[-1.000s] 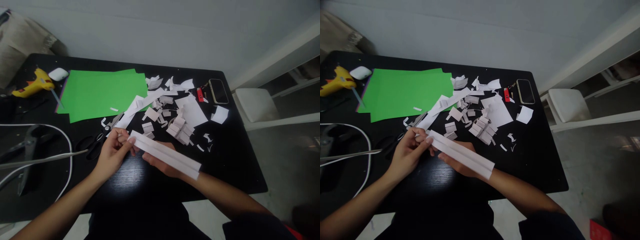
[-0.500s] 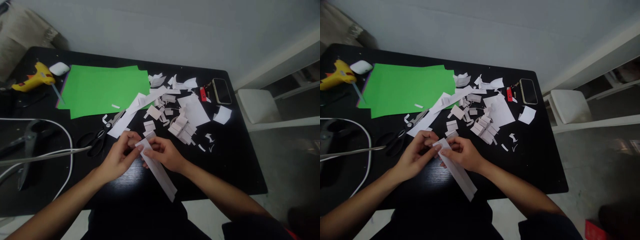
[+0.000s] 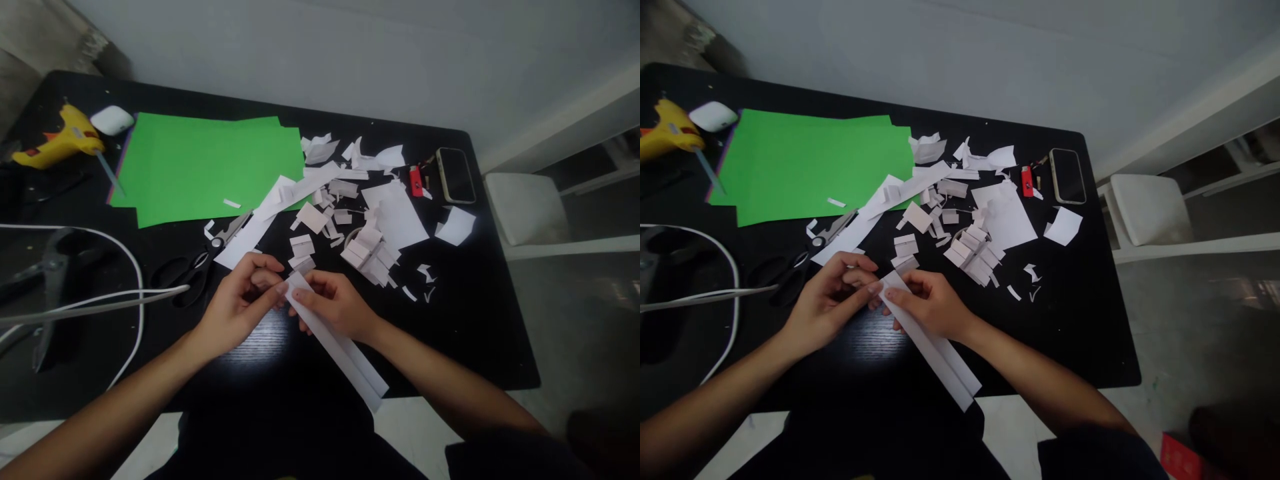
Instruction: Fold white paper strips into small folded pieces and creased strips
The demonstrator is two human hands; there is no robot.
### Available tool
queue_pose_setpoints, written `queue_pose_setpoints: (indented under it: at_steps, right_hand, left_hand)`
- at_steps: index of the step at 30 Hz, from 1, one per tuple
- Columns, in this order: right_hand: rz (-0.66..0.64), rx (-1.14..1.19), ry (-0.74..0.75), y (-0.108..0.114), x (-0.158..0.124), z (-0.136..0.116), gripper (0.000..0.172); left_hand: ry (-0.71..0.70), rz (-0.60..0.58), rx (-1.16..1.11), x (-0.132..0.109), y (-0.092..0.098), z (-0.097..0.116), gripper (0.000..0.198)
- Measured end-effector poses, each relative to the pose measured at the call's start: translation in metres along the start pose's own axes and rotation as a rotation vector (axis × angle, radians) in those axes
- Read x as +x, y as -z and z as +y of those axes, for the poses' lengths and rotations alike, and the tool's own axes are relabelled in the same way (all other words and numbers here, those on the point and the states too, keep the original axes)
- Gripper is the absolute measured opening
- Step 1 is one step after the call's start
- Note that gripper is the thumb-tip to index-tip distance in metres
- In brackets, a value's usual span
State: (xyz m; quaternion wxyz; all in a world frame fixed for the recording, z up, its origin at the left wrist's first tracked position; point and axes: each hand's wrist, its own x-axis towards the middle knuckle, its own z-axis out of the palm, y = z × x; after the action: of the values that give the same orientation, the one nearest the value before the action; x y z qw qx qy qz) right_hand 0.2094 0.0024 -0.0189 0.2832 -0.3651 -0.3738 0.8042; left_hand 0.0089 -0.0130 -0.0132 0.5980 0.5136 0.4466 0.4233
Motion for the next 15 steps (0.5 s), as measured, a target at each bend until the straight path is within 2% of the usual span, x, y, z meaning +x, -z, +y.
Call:
queue_pose_setpoints:
  at_steps: [15]
  right_hand:
    - [0.017,-0.037,-0.009,0.0019,-0.0004,-0.0007,0.029]
  left_hand:
    - [-0.009,-0.025,0.005,-0.0001,0.0010,-0.0028,0.013]
